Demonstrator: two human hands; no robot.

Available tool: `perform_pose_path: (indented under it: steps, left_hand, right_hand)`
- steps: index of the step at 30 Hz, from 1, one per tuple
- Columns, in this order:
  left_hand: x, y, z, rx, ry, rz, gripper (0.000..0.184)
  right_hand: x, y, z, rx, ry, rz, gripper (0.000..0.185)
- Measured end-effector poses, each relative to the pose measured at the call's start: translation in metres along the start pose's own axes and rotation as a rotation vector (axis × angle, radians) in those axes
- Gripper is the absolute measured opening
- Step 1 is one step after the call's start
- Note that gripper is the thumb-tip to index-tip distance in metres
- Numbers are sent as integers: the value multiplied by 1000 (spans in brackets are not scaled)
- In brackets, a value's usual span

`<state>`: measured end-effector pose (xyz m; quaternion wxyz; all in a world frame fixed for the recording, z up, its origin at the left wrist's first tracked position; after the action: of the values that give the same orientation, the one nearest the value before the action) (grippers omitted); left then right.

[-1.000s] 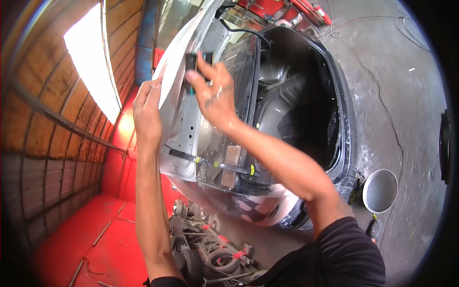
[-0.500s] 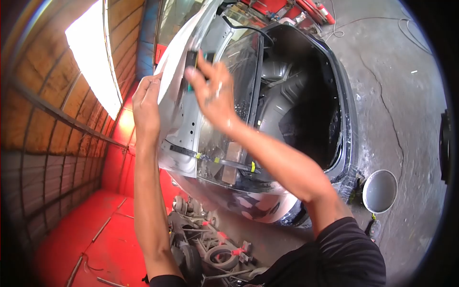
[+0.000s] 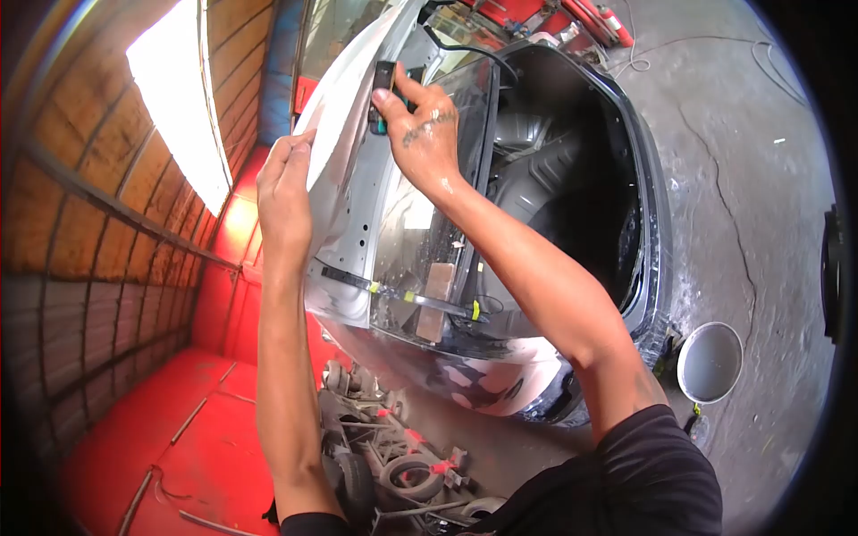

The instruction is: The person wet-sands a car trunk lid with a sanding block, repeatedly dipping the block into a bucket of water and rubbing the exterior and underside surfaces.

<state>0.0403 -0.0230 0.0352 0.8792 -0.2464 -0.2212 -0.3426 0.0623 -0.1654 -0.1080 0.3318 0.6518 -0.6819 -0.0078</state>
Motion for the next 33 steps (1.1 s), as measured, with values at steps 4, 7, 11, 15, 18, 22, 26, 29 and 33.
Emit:
perform_pose_path:
  steps: [4, 7, 11, 15, 18, 22, 26, 29, 33]
  left_hand:
    - [1, 0, 0, -6, 11, 2, 38]
    - [-3, -1, -3, 8, 3, 2, 37]
    - [1, 0, -1, 46, 19, -24, 37]
    - [1, -1, -4, 6, 19, 39, 36]
    - [3, 4, -2, 10, 16, 28, 36]
    - [1, 1, -4, 2, 35, 40, 36]
    - [3, 5, -7, -18, 39, 38, 35]
    - [0, 1, -5, -1, 12, 62, 36]
    - [5, 6, -9, -23, 35, 53, 35]
  right_hand:
    - [-54, 24, -3, 32, -10, 89, 53]
    - [-41, 13, 1, 41, 26, 48, 52]
    - [-25, 2, -3, -10, 4, 58, 52]
    - [-44, 16, -1, 180, -27, 31, 51]
    - [12, -7, 1, 29, 36, 70, 51]
    - [-36, 8, -1, 13, 19, 19, 52]
    - [-17, -5, 4, 10, 43, -17, 54]
    - [21, -11, 5, -32, 11, -14, 52]
    - [-35, 13, 9, 87, 20, -33, 48]
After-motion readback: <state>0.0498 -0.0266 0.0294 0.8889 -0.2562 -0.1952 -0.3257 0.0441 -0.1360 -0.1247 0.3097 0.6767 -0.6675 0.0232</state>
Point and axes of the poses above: each hand's wrist, its own x-axis towards the middle knuckle, its own z-axis out of the back of the hand, y = z × x, the point moved 7 cm from there along x, towards the middle knuckle, and after that the axes turned 13 degrees about z, right-handed, at the moved point
